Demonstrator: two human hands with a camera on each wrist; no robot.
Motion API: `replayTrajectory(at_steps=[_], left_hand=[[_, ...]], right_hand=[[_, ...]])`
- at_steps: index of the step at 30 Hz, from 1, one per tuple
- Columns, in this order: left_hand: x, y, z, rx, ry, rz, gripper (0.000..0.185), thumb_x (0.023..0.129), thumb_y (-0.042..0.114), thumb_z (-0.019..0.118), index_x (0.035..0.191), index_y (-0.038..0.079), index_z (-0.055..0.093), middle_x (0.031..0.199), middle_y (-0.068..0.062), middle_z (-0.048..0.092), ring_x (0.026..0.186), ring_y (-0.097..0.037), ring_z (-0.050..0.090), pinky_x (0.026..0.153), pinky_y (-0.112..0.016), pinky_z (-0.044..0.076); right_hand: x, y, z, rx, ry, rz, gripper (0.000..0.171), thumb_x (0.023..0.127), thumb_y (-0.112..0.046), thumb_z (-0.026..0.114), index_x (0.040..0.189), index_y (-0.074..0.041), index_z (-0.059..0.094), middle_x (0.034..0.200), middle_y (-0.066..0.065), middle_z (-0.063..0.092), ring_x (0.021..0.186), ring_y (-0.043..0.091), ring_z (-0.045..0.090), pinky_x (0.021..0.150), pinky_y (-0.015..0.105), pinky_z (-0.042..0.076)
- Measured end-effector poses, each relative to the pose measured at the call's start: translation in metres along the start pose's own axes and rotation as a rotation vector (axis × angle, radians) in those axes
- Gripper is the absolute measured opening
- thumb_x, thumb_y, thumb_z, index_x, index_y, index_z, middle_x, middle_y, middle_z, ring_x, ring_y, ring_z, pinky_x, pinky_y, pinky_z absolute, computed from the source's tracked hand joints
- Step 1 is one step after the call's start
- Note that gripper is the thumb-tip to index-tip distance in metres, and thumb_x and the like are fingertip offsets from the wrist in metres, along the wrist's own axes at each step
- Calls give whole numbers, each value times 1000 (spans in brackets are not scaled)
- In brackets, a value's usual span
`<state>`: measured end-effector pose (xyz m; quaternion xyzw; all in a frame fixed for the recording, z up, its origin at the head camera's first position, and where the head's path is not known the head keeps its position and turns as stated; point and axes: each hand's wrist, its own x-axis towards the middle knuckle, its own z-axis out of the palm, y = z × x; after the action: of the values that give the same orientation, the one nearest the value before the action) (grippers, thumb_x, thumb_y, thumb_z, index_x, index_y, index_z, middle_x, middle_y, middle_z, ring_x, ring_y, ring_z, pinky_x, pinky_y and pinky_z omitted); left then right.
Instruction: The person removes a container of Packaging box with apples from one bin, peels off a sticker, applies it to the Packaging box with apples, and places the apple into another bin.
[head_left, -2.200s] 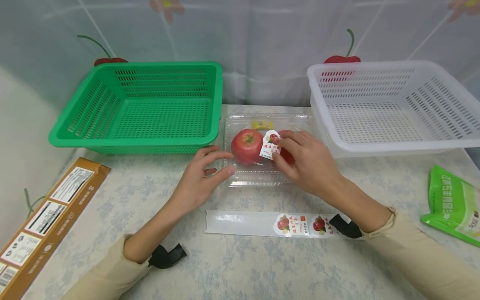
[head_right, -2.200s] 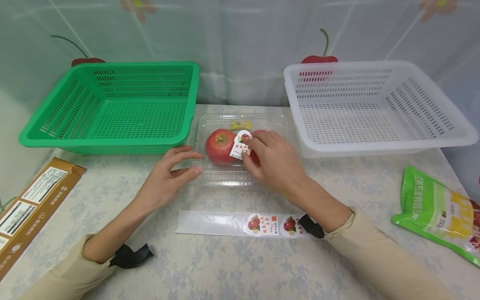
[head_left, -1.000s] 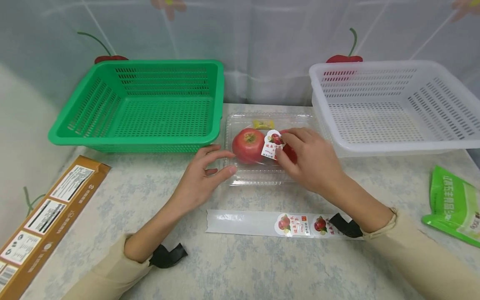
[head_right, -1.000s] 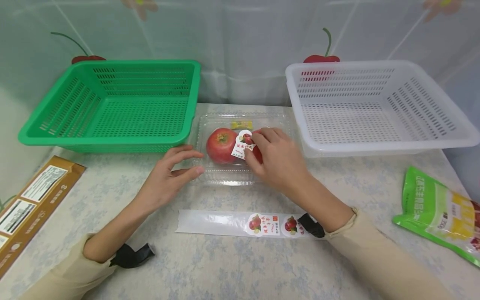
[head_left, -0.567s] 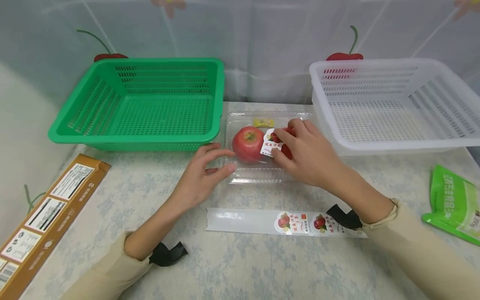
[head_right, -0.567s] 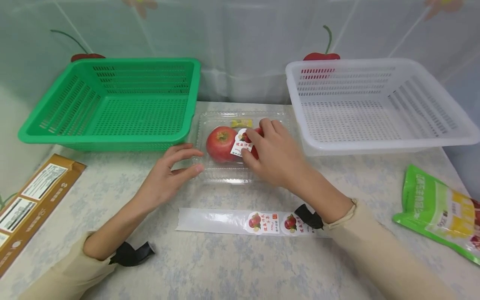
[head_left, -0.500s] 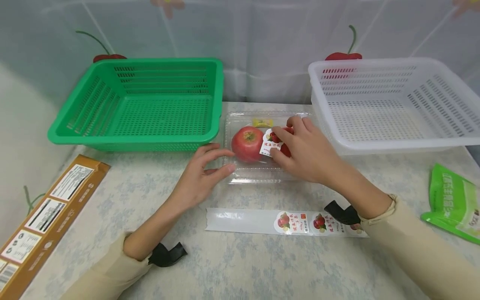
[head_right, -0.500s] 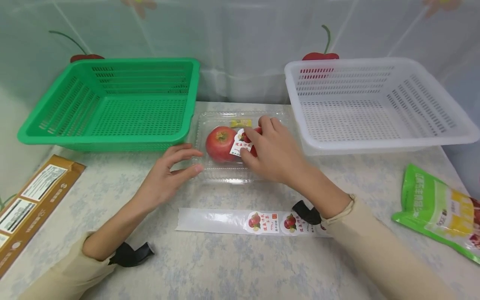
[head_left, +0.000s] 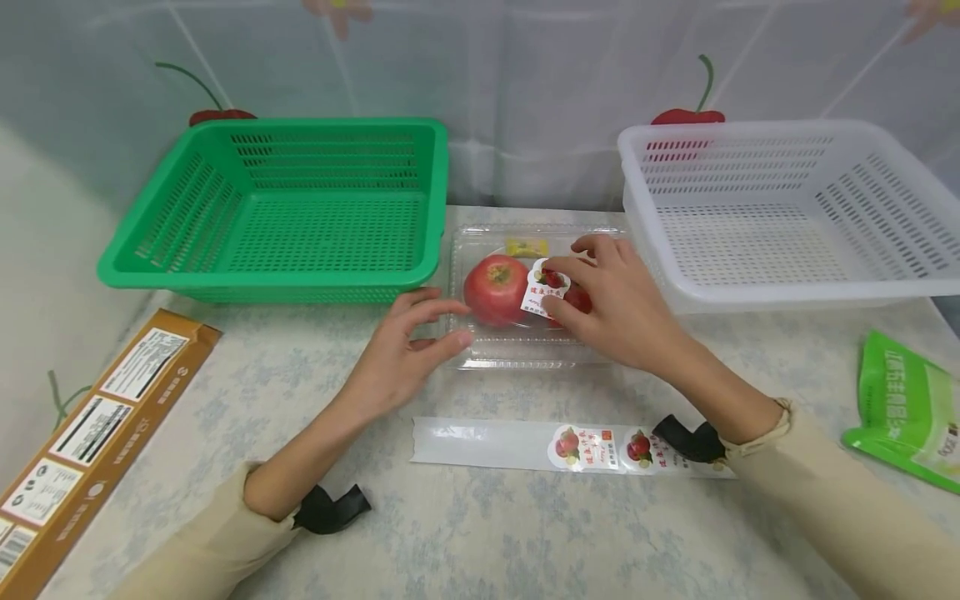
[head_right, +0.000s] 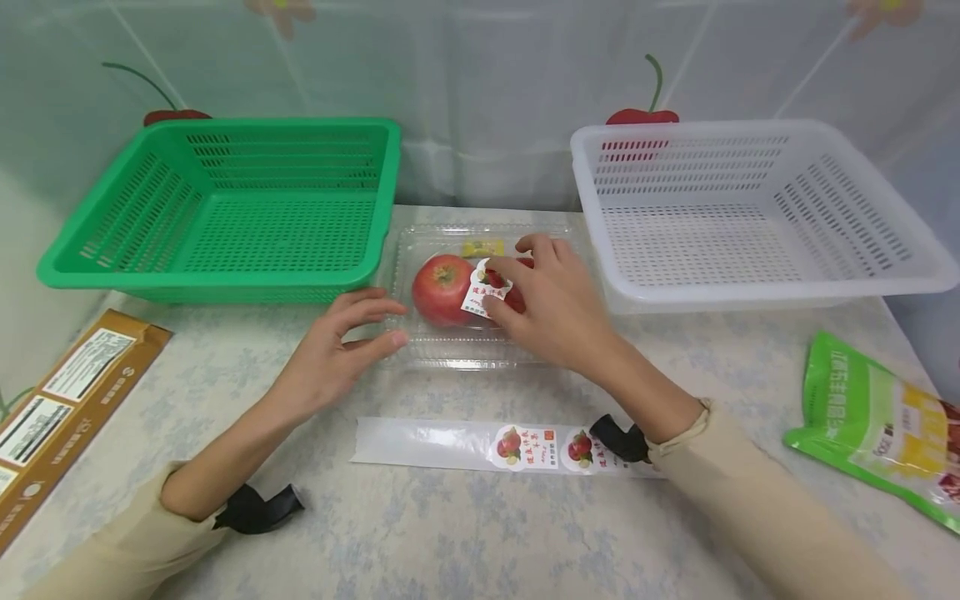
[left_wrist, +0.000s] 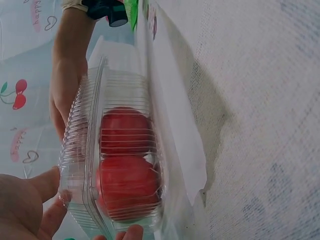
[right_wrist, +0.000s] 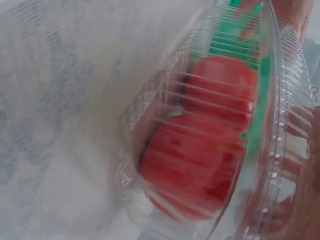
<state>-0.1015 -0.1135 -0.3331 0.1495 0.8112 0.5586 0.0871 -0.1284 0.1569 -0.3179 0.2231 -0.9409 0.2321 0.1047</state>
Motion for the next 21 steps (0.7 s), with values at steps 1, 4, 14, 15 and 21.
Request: replayTrajectory(at_steps=[1,4,14,15,21], left_hand=[[0,0,0,1,0,0,32,94,17,70,122,2,66,145,-15,37,136,-26,34,97,-44,50],[0,-1,0,6,0,3,32,94,17,70,122,2,66,145,-15,37,136,-26,34,97,-45,49],[0,0,0,9,-4,1,31,94,17,69,122,2,66,145,-16,36,136,-27,34,97,-44,49],[0,0,0,8,-5,0,31,94,17,69,122,2,66,145,-16,36,136,-28,34,97,-44,49],[0,1,0,12,-3,-6,32,94,18,70,122,3,66,145,-15,36,135,-28,35,97,-44,49]], right_hand=[[1,-1,0,-6,-10,2,36,89,-30,67,120,-12,69,123,20,51,117,38,41,94,53,36],[2,-4,0,-25,-34,32,43,88,-36,70,124,-13,69,125,23,49,118,38,40,94,54,36],[10,-12,0,-59,-76,116,56,83,-46,74,127,-12,67,124,23,47,118,38,38,94,56,34],[10,-12,-1,-47,-83,121,55,84,-44,74,127,-12,67,126,23,46,119,39,37,95,56,34],[13,-11,-7,37,-159,146,55,85,-32,73,135,-11,62,136,25,40,124,42,32,96,61,30]])
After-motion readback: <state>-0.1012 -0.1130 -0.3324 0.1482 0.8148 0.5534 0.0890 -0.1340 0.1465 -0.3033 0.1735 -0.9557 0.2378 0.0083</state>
